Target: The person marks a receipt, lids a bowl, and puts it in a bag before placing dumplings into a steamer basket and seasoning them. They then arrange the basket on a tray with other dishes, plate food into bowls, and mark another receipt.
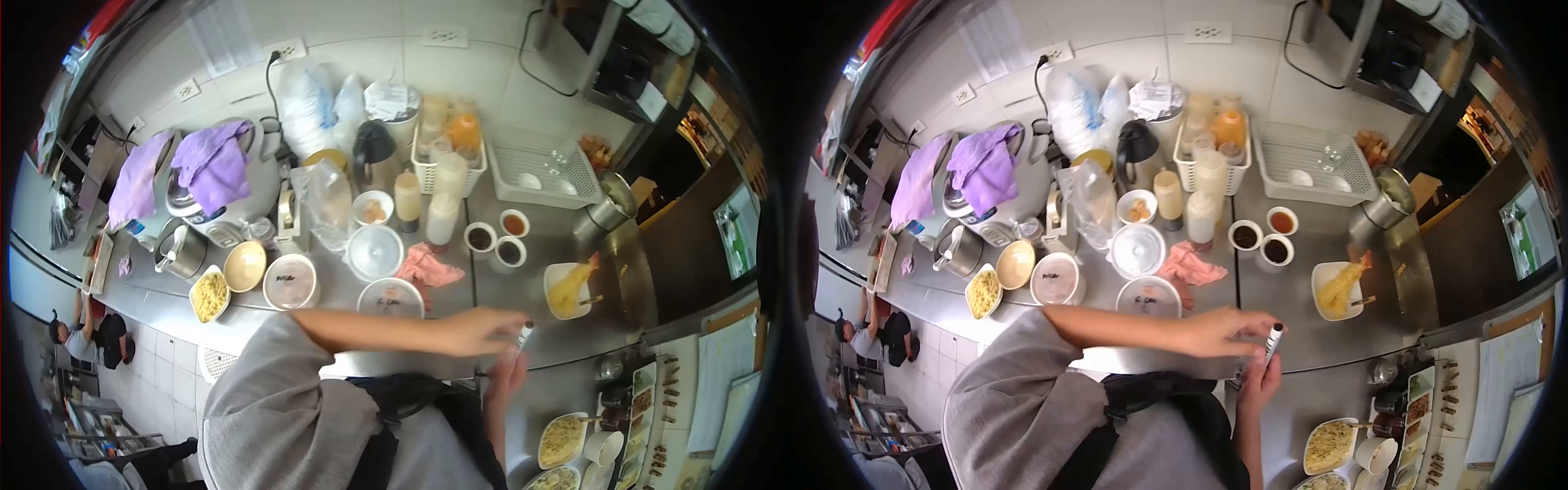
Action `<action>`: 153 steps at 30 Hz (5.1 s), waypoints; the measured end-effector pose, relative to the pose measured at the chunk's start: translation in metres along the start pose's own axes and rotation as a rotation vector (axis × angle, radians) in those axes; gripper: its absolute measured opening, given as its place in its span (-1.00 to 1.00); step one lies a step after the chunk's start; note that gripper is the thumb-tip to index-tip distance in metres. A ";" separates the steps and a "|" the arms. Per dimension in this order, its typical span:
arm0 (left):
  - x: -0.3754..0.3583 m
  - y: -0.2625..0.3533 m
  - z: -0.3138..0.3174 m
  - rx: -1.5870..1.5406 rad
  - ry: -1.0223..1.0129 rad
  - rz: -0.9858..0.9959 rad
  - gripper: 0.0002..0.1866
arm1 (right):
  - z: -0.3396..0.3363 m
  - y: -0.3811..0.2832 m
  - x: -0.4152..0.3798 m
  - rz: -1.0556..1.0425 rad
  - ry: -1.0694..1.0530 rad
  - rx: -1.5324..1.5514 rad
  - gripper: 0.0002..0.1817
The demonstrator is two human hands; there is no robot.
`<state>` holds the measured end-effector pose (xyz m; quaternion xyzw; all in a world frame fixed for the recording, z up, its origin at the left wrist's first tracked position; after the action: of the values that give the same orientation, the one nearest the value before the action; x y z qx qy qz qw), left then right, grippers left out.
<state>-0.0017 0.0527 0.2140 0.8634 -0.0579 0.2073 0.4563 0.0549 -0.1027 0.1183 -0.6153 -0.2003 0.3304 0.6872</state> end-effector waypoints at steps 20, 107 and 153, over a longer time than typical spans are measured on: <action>-0.357 -0.192 -0.372 1.121 0.711 -0.610 -0.59 | 0.138 0.045 -0.095 0.011 0.109 -0.638 -0.71; -0.093 -0.005 0.170 -0.259 -0.541 0.067 -0.73 | -0.055 0.091 -0.132 0.290 0.373 0.481 -0.58; -0.077 -0.051 0.198 -0.660 0.756 -0.722 -0.78 | -0.133 0.080 -0.059 -0.035 -0.535 0.917 -0.54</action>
<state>0.0040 -0.0852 0.0447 0.5084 0.3427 0.3027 0.7297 0.0871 -0.2369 0.0259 -0.1423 -0.2138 0.5179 0.8159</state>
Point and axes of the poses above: each hand's wrist, its own x-axis towards the middle knuckle, its own z-axis out of the palm, y = z × x, the point moved 4 cm from there along x, towards the middle knuckle, and after that the axes turned 9 degrees about z, right-handed, at the moved point
